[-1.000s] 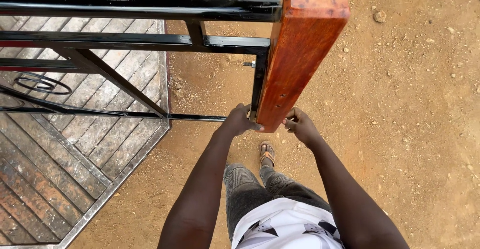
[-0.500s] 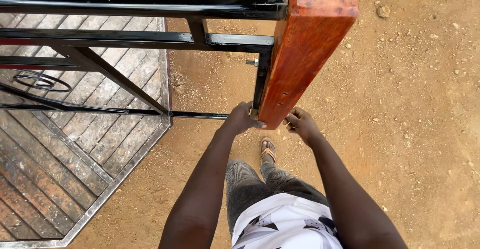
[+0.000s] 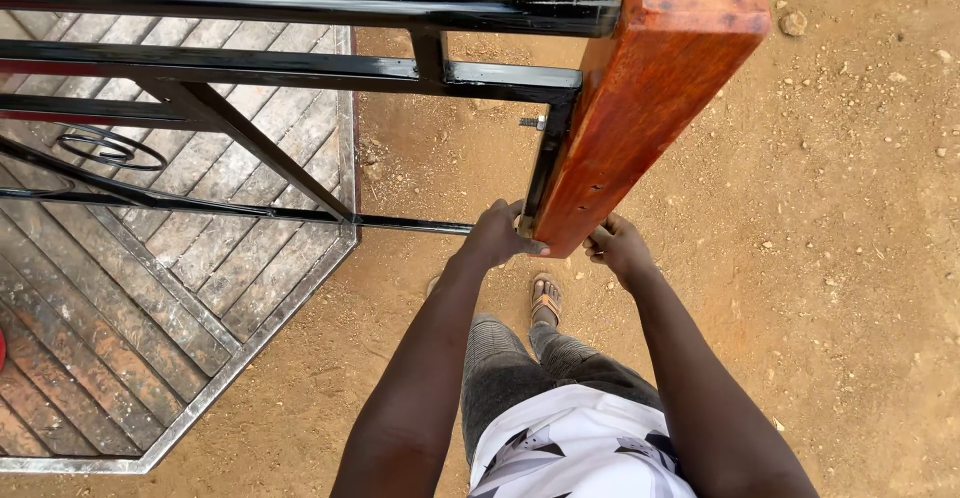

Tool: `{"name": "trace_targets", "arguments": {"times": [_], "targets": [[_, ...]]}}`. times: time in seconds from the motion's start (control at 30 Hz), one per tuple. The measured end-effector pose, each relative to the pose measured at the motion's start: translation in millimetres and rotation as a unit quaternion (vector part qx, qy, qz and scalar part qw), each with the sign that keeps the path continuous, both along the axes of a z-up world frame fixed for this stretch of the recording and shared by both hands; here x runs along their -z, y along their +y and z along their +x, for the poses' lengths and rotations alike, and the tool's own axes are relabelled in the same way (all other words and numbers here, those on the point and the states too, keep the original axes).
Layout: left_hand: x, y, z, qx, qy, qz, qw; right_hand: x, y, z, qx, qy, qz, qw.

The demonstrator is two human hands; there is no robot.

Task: Assembling a wooden post onto a metal gate frame by aligning holes and inserting a bolt.

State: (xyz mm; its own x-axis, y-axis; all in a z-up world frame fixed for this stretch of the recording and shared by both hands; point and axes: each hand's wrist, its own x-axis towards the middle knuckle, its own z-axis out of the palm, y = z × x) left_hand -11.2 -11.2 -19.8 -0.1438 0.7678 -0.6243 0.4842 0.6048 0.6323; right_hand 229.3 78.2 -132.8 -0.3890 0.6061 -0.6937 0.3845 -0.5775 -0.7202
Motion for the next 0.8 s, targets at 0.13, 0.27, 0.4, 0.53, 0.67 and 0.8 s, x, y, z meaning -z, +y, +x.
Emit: {"name": "trace_targets", "arguments": {"times": [0.13,0.27,0.4,0.53,0.67,0.8], "targets": [[-2.5,3.3,1.2,0.008,0.006,0.0,1.0,5.6,2.0,7.9,0.036,0.06,0.029,0.997],[1.2,2.1,1.1,0.013,0.021,0.005,1.0,-83.9,1.7,-11.8,0.0,0.051,0.022,0.998],[-3.2,2.7,0.9,0.007,0.003,0.004,1.0,-8.8,20.2,-0.2,-0.076,-0.049,-0.075,0.993],[-8.1,2.8,2.3,0.004,-0.002,0.001,1.0,-16.7,14.4,0.6,-0.039,-0.044,-0.076,0.995],[-5.7,-1.3,1.9,-0.01,-0.004,0.005,1.0,-33.1,3.3,4.2,0.025,0.075,-0.038,0.996],[-9.5,0.6,1.2,-0.002,0.001,-0.005,1.0,-21.8,6.2,5.8,-0.002,0.027,-0.103,0.994]]}}
